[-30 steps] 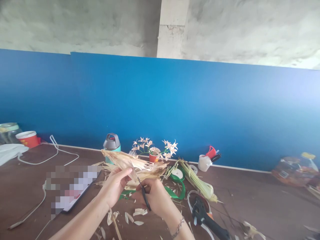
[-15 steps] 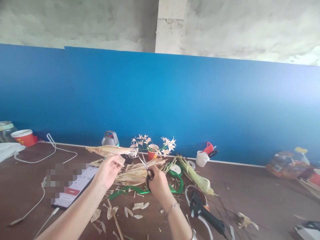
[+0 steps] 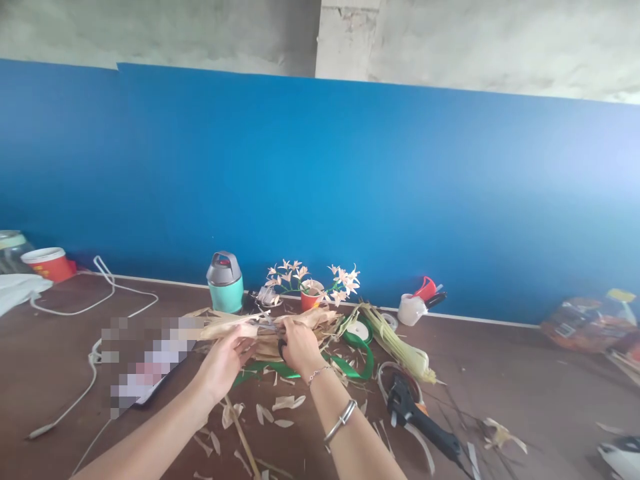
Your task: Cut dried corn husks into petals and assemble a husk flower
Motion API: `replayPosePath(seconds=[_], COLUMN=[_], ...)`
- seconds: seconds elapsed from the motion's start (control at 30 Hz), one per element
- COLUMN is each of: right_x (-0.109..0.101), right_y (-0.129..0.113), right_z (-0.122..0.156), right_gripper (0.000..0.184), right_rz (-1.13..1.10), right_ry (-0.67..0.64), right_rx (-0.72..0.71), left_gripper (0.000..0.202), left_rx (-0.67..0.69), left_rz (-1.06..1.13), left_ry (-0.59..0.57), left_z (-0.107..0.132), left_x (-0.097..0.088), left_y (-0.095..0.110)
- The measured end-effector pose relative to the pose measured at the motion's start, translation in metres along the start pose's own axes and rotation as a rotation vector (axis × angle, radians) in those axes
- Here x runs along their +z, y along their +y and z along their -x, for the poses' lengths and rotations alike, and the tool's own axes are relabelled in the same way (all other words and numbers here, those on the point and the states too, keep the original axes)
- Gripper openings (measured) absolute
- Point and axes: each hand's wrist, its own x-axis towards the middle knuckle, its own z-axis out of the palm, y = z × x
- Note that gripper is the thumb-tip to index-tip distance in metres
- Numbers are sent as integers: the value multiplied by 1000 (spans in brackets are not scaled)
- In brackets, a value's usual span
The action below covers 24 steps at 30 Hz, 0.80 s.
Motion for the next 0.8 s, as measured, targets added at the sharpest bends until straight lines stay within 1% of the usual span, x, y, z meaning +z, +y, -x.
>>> replayPosePath(seconds=[0.07, 0.17, 0.37, 0.57, 0.7, 0.8], right_x=[1, 3, 1, -1, -9, -21], right_y=[1, 3, 5, 8, 10, 11], right_z=[-2, -5, -7, -7, -3, 13], right_gripper=[38, 38, 38, 38, 35, 32], right_rz=[18, 31, 27, -24, -66, -102], right_ry=[-26, -53, -59, -26, 29, 42], right_rx=[-1, -5, -16, -1, 34, 52], left_gripper=[9, 7, 4, 5, 2, 6], left_rx=[1, -2, -2, 3, -3, -4], left_rz=[5, 15, 14, 7, 0, 4], left_ry=[-18, -12, 5, 21, 47, 68], left_z=[-3, -5, -4, -3, -3, -3], left_x=[-6, -10, -9, -9, -7, -6], left_y=[-7, -11, -10, -11, -11, -10])
